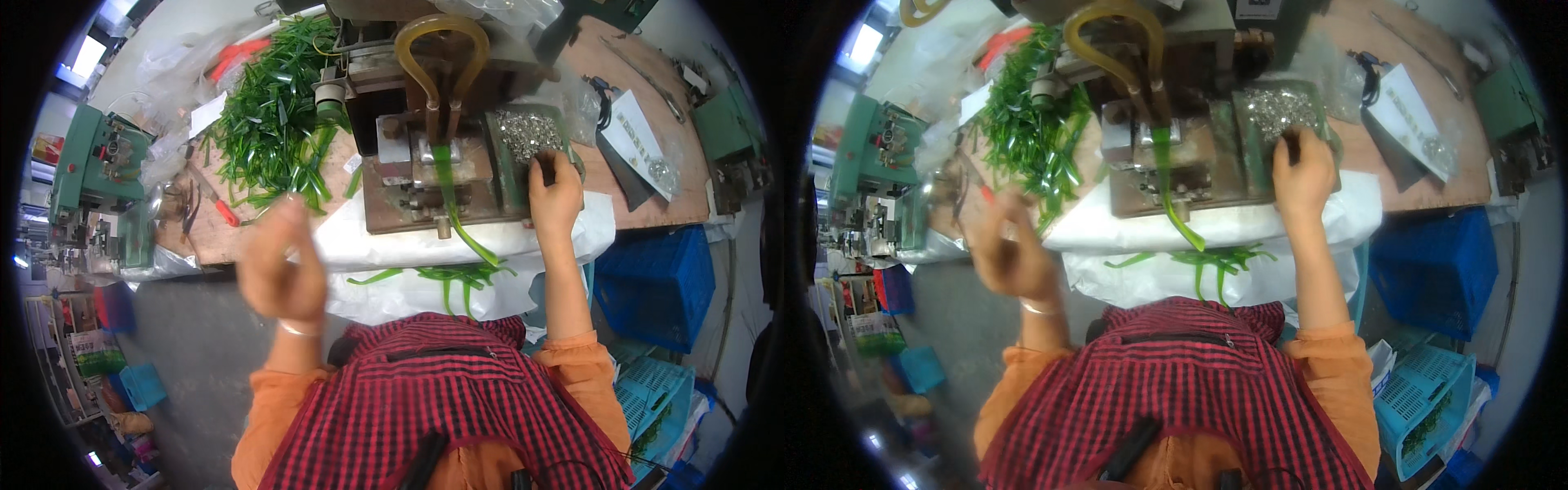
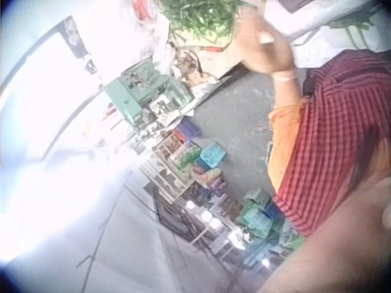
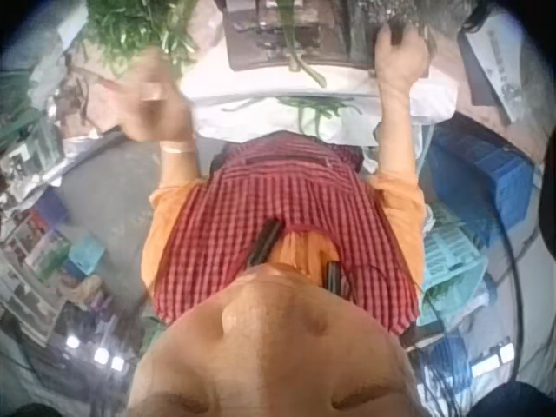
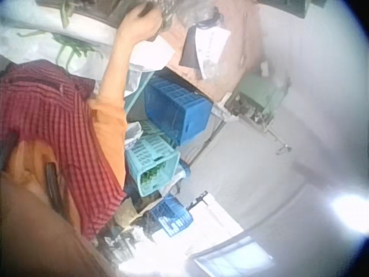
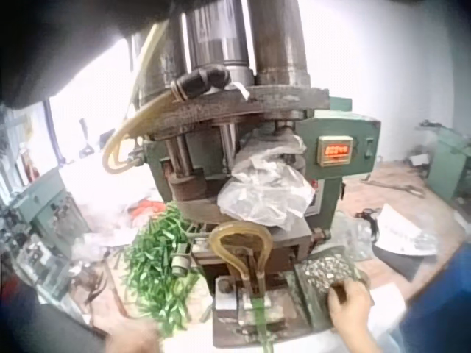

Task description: The person repeatedly picks green plastic leaves and small metal pins, inserts the leaves into a metal jig, and presses a lever to attach the pins. The finished pieces are placed on a white cloth on the table.

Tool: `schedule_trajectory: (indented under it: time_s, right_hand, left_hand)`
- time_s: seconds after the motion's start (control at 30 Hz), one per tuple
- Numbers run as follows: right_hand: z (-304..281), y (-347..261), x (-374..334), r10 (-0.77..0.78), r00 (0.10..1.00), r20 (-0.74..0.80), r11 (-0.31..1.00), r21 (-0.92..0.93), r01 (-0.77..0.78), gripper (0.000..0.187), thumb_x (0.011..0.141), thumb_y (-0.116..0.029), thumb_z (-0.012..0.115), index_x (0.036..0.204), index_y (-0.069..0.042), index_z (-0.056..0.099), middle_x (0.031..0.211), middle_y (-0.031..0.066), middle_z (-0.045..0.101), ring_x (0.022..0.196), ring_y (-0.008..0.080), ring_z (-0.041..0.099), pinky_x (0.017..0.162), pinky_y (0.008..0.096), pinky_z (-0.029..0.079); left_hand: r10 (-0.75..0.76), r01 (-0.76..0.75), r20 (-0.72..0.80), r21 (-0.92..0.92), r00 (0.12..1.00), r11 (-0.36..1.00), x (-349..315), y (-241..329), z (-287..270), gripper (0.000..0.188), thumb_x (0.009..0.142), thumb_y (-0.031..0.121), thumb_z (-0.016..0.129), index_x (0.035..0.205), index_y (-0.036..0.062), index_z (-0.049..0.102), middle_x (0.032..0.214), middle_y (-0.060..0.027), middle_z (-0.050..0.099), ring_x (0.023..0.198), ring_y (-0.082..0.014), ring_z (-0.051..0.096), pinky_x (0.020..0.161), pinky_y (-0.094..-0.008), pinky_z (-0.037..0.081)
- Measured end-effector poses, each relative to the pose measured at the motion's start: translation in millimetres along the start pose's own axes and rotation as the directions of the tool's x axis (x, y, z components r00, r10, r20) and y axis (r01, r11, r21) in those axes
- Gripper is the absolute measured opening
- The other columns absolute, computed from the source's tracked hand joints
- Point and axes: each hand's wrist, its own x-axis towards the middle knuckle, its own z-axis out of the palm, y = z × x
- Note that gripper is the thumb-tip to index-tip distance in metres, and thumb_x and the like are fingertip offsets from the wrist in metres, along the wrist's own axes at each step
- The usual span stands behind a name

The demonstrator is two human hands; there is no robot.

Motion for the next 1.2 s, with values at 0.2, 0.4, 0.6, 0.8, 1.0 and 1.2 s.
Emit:
schedule_trajectory:
  time_s: [0.2,0.4,0.6,0.8,1.0,1.2]
  right_hand:
    - [0.5,-3.2,19.5,-0.045,0.998,-0.05,0.982,0.183,0.053,0.016,0.085,-0.011,0.067,0.098,-0.005,0.072,0.096,0.0148,0.07,0.091,0.0327,0.065,0.082,0.0412,0.05]
    - [-8.9,13.4,-0.1,0.011,0.999,-0.049,1.0,-0.014,-0.012,0.014,0.085,-0.01,0.066,0.096,-0.005,0.073,0.096,0.0135,0.07,0.091,0.0321,0.065,0.083,0.04,0.049]
    - [-52.5,39.2,-31.6,0.18,0.973,-0.148,0.983,0.073,-0.17,0.018,0.083,-0.003,0.068,0.1,-0.004,0.073,0.097,0.011,0.072,0.091,0.0242,0.066,0.085,0.0351,0.05]
    - [-53.6,-45.8,-1.5,0.067,0.976,0.207,0.837,0.521,-0.168,0.025,0.082,-0.002,0.07,0.107,-0.002,0.073,0.094,0.0086,0.072,0.089,0.0174,0.066,0.084,0.029,0.05]
    - [-2.2,-114.0,20.7,0.051,0.96,0.277,0.514,0.816,-0.262,0.033,0.082,0.0,0.07,0.114,0.004,0.062,0.097,0.0098,0.07,0.087,0.0145,0.065,0.081,0.0265,0.051]
    - [1.8,-123.2,9.9,0.109,0.932,0.346,0.374,0.854,-0.361,0.036,0.083,0.001,0.069,0.117,0.004,0.057,0.094,0.008,0.07,0.086,0.011,0.063,0.077,0.0252,0.05]
  left_hand:
    - [-0.056,-0.204,0.438,0.524,0.897,0.827,53.8,-105.7,42.8,0.03,0.071,-0.002,0.068,0.088,0.0202,0.079,0.136,-0.0088,0.059,0.125,-0.0335,0.052,0.104,-0.0439,0.035]
    - [-0.061,-0.258,0.552,0.48,0.831,0.838,-16.8,-209.0,75.7,0.017,0.069,0.011,0.072,0.082,0.0219,0.079,0.15,-0.0058,0.048,0.139,-0.0318,0.041,0.112,-0.045,0.031]
    - [-0.164,0.083,0.292,0.271,0.942,0.959,-5.5,-132.6,59.6,0.007,0.081,0.008,0.075,0.088,0.007,0.073,0.1,-0.0054,0.07,0.085,-0.0207,0.063,0.073,-0.0294,0.048]
    - [-0.5,0.537,0.218,-0.177,0.838,0.824,-1.8,-97.1,53.3,0.008,0.094,0.004,0.065,0.098,-0.0026,0.067,0.086,-0.0058,0.068,0.071,-0.0098,0.063,0.064,-0.0227,0.05]
    - [-0.604,0.661,0.268,-0.29,0.75,0.692,-26.9,-86.3,68.7,0.011,0.096,0.006,0.063,0.101,-0.0037,0.064,0.086,-0.0047,0.069,0.074,-0.0089,0.063,0.067,-0.0223,0.05]
    - [-0.47,0.497,0.168,-0.368,0.867,0.786,-17.3,-57.9,55.4,0.007,0.094,0.001,0.063,0.097,-0.0056,0.063,0.09,-0.0102,0.069,0.078,-0.0138,0.066,0.07,-0.0249,0.054]
